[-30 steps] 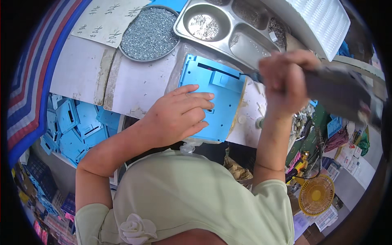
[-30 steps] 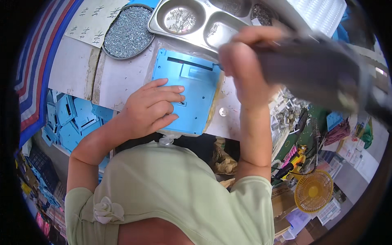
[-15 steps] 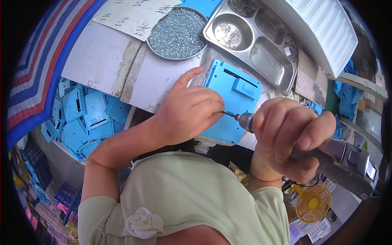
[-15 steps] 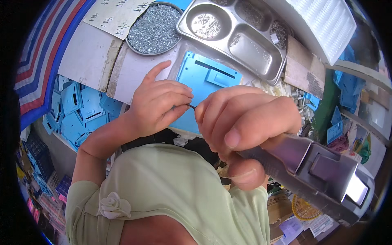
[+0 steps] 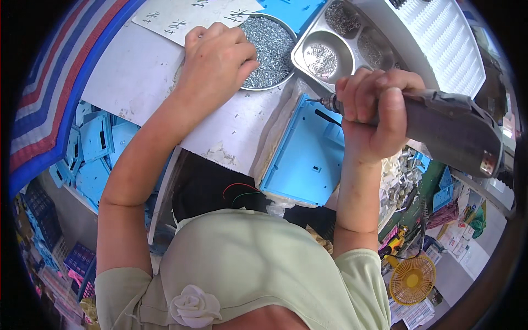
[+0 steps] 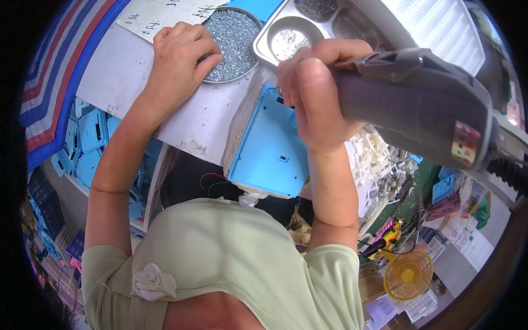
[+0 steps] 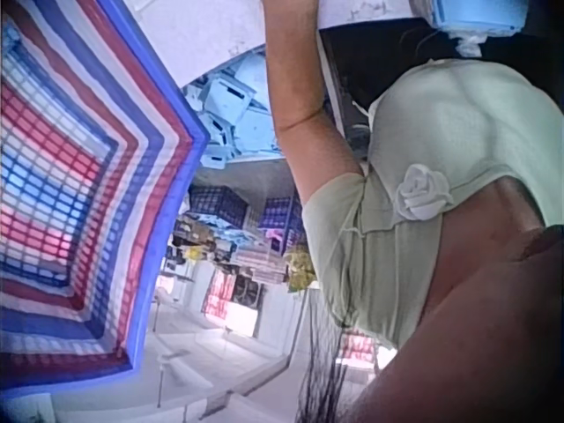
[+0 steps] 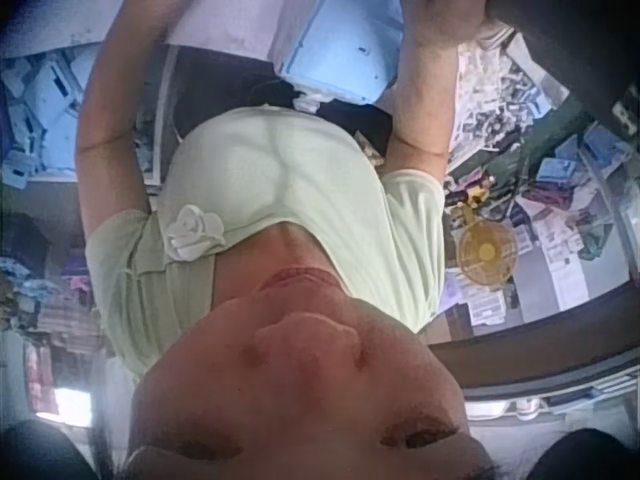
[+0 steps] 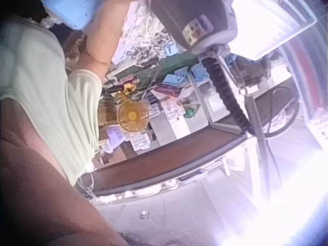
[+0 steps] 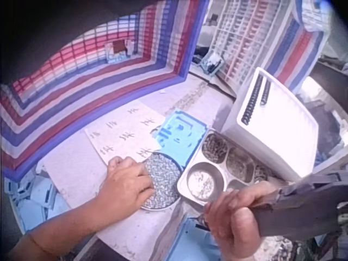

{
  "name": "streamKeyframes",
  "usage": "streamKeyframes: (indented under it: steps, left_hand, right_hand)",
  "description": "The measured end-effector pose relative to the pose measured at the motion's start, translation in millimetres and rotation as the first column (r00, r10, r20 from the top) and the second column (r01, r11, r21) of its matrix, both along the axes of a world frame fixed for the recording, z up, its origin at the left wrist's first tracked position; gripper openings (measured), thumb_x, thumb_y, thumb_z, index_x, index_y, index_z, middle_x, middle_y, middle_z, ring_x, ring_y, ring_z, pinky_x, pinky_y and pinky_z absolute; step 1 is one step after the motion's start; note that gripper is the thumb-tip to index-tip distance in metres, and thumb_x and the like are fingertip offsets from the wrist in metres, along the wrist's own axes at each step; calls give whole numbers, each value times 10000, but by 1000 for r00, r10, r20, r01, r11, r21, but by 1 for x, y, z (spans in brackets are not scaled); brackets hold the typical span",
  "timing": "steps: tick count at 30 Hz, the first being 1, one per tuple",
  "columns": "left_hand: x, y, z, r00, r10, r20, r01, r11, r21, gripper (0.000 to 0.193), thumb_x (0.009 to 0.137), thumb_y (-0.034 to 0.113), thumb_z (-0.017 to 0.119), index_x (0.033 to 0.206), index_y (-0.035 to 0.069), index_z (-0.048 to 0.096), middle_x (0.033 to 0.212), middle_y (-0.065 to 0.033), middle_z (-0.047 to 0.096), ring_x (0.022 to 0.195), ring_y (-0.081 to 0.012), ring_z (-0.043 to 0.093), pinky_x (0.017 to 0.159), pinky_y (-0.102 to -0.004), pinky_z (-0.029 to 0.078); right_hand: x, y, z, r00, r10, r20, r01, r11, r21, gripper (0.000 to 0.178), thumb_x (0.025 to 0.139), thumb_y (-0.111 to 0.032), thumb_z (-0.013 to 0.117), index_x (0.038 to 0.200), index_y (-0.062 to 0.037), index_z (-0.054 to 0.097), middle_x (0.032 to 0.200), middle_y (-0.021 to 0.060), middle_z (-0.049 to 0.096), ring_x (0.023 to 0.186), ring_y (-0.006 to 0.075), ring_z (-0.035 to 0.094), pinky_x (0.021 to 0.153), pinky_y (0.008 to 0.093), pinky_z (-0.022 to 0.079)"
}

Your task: Assembling and soldering components of a blue electronic device.

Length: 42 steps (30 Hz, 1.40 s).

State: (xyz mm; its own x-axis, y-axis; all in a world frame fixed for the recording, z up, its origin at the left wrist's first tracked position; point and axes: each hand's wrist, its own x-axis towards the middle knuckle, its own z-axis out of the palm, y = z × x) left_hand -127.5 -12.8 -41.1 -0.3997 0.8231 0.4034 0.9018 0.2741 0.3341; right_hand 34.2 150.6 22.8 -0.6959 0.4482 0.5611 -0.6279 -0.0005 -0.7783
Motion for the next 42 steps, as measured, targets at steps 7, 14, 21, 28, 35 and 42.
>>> streamKeyframes:
  steps: [7, 14, 21, 28, 35, 42]
  left_hand:
    - [0, 10, -9, 985, -13, -169, 19, 999, 34, 155, 905, 294, 722, 869, 143, 726, 879, -2, 634, 939, -206, 581, 905, -448, 390]
    - [0, 9, -7, 997, -47, -64, 45, 999, -20, 139, 932, 238, 697, 907, 103, 676, 917, -26, 622, 957, -241, 576, 951, -461, 365]
    - [4, 3, 0, 995, -96, 16, 93, 984, 152, 112, 879, 197, 738, 904, 100, 687, 880, -30, 649, 919, -246, 609, 907, -432, 403]
    - [61, -23, 26, 911, -358, 207, 281, 903, 324, 180, 758, 110, 825, 893, 85, 709, 862, -35, 679, 822, -252, 619, 805, -398, 445]
    - [84, -34, 30, 896, -348, 278, 235, 900, 367, 213, 708, 101, 857, 859, 88, 706, 824, -30, 654, 793, -255, 605, 806, -397, 436]
    - [88, -40, 31, 903, -374, 213, 281, 887, 366, 242, 655, 89, 856, 814, 89, 674, 795, -32, 618, 770, -257, 587, 806, -401, 435]
  right_hand:
    - [2, -11, 4, 946, -168, 277, 131, 980, 149, 119, 1020, -143, 530, 939, -69, 483, 608, 17, 431, 527, 134, 408, 525, 311, 376]
    - [13, -11, 25, 981, -8, 194, -3, 998, 61, 107, 1028, -112, 442, 925, -92, 460, 585, -1, 424, 514, 125, 398, 508, 322, 368]
    - [21, -26, 6, 932, -204, 299, 114, 949, 294, 99, 1006, -97, 534, 941, -90, 459, 591, 23, 466, 509, 130, 410, 505, 314, 375]
    - [24, -24, 44, 989, 123, 86, -129, 988, 79, 263, 1061, -328, 505, 1193, -103, 548, 629, -24, 489, 559, 120, 469, 594, 324, 431]
    - [42, -45, 57, 969, 194, 156, -202, 978, 42, 307, 1039, -381, 587, 1154, -102, 529, 669, -23, 529, 588, 128, 508, 639, 332, 457]
    - [48, -60, 48, 980, 164, 113, -159, 986, -54, 457, 947, -387, 765, 1043, -46, 477, 665, 34, 529, 576, 149, 494, 587, 335, 468]
